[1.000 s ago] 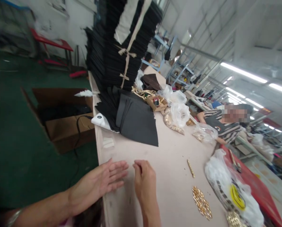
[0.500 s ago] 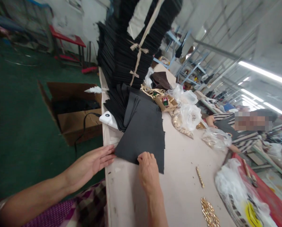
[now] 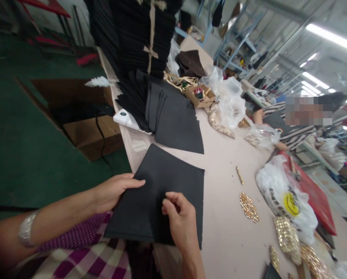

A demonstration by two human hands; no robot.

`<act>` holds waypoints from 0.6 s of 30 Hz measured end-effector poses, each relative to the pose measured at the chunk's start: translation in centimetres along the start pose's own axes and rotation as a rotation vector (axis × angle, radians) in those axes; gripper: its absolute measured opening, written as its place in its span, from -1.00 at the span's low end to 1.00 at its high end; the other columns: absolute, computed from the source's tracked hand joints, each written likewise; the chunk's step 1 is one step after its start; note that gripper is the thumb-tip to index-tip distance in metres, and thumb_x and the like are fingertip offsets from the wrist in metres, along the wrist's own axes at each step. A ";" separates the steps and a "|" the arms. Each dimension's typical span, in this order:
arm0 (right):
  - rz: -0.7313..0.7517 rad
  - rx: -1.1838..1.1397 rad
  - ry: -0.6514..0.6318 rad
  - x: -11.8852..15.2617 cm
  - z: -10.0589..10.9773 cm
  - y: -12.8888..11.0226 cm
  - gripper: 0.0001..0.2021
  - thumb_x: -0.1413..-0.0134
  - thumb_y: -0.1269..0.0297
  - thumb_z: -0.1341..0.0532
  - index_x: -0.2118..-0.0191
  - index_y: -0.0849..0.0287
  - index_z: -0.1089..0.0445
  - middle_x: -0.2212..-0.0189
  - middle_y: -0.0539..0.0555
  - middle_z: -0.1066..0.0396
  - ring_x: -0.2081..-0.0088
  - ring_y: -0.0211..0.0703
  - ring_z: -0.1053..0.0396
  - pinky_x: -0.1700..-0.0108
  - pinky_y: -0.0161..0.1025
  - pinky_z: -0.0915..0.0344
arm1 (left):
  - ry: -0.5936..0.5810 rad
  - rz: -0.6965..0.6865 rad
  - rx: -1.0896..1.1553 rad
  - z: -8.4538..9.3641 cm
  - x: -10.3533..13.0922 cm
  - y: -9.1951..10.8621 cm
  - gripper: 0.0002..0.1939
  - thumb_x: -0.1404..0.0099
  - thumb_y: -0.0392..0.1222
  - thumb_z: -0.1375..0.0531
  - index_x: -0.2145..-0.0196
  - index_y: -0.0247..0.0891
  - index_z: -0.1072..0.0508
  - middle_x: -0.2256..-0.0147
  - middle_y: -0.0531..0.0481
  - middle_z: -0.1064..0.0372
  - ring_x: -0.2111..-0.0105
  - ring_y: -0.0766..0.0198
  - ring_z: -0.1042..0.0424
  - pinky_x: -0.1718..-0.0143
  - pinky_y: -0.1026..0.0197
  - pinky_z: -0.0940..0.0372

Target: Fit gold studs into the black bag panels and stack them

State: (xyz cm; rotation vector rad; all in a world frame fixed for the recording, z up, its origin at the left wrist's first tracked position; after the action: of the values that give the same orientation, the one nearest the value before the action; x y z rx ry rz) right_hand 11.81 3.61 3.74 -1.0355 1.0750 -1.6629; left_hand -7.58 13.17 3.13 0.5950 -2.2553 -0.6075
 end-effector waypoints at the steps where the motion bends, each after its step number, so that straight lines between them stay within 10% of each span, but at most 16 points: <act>1: -0.021 -0.068 0.011 -0.6 -0.4 0.0 -0.76 -0.09 0.13 -0.33 0.21 0.18 -0.50 0.46 0.00 -0.48 0.43 -0.21 -0.44 0.30 -0.27 -0.42 | 0.005 0.025 0.003 -0.2 0.1 -0.1 -0.81 -0.14 -0.25 -0.34 0.28 -0.40 -0.57 0.40 -0.21 -0.60 0.44 0.05 -0.58 0.35 0.11 -0.45; 18: -0.094 -0.229 0.013 -2.6 -2.2 -0.9 -0.74 0.08 0.14 -0.40 0.33 0.21 -0.44 0.56 -0.09 -0.35 0.55 -0.32 -0.34 0.56 -0.40 -0.41 | -0.028 0.013 -0.041 -0.5 1.0 -0.7 -0.72 -0.20 -0.17 -0.32 0.17 -0.41 -0.55 0.33 -0.24 -0.60 0.37 0.07 -0.59 0.33 0.14 -0.49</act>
State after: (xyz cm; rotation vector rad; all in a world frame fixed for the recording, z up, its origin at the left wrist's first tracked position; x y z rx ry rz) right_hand 10.22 6.73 3.47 -1.2393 1.2640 -1.6494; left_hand -7.69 11.96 3.60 0.5541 -2.2659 -0.6580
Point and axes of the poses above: each hand's wrist, its own x-axis away from the middle knuckle, its own z-axis out of the back of the hand, y = z × x, the point moved 2 cm from there along -x, towards the middle knuckle
